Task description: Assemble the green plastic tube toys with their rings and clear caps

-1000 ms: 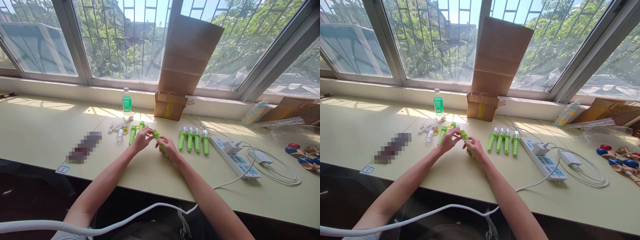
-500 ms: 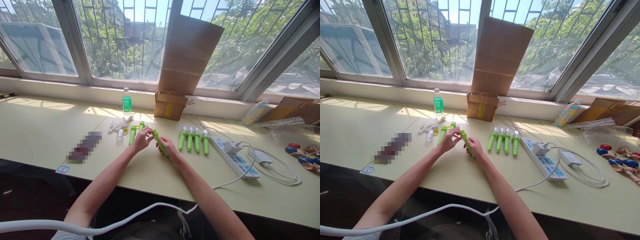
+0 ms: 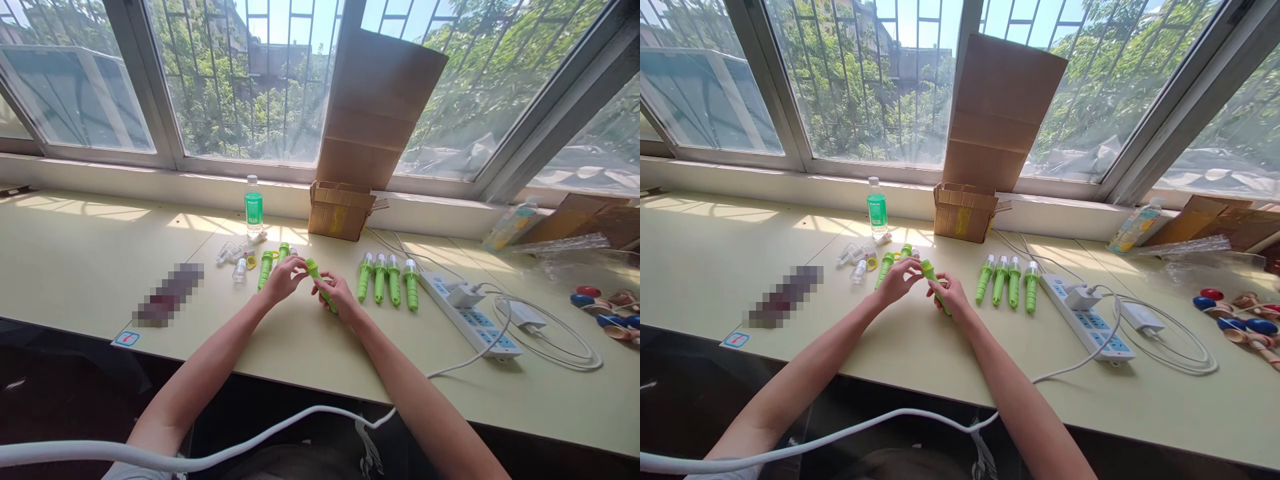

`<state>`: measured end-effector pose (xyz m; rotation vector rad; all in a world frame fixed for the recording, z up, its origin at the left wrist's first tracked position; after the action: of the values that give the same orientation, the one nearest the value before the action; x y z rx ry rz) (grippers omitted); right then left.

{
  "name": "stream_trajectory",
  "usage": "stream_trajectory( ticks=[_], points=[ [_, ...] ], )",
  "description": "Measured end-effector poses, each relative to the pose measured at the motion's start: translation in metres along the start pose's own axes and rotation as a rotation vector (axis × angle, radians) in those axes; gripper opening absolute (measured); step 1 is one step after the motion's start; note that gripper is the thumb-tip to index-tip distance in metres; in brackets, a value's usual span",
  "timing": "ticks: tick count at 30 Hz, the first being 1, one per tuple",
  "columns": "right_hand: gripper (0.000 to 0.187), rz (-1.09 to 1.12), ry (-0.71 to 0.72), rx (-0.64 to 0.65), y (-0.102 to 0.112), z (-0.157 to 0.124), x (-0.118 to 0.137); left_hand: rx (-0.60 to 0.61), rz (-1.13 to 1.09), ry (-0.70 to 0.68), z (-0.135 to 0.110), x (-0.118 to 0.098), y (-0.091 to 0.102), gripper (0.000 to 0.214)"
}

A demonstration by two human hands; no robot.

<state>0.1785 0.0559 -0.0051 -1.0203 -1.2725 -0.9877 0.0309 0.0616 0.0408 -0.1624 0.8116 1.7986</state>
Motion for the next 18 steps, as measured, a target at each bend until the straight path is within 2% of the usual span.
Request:
stream_trajectory(
  ticks=[6,14,18],
  points=[
    [0.039,-0.024,0.035,0.019,-0.0030,-0.0016,0.0053,-0.027,0.003,0.009,0.0000,0.0001,0.0014,0.014],
    [0.035,-0.033,0.007,0.015,-0.0052,-0.0036,0.0027,-0.026,0.027,-0.002,-0.0003,0.0004,0.0004,0.011],
    [0.040,-0.005,0.016,0.003,-0.0042,-0.0029,0.0025,-0.025,-0.010,0.019,0.0003,-0.0010,0.0003,0.014]
  ],
)
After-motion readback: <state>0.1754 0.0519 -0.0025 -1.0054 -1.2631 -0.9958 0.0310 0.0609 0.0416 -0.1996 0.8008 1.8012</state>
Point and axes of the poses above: each hand's wrist, its own z-axis towards the middle knuckle, its own y-axis out of the back of the hand, x = y × z, the point moved 6 cm from there along z, towards the middle knuckle, and after that the axes turned 2 degrees about z, right-handed, at the moved point
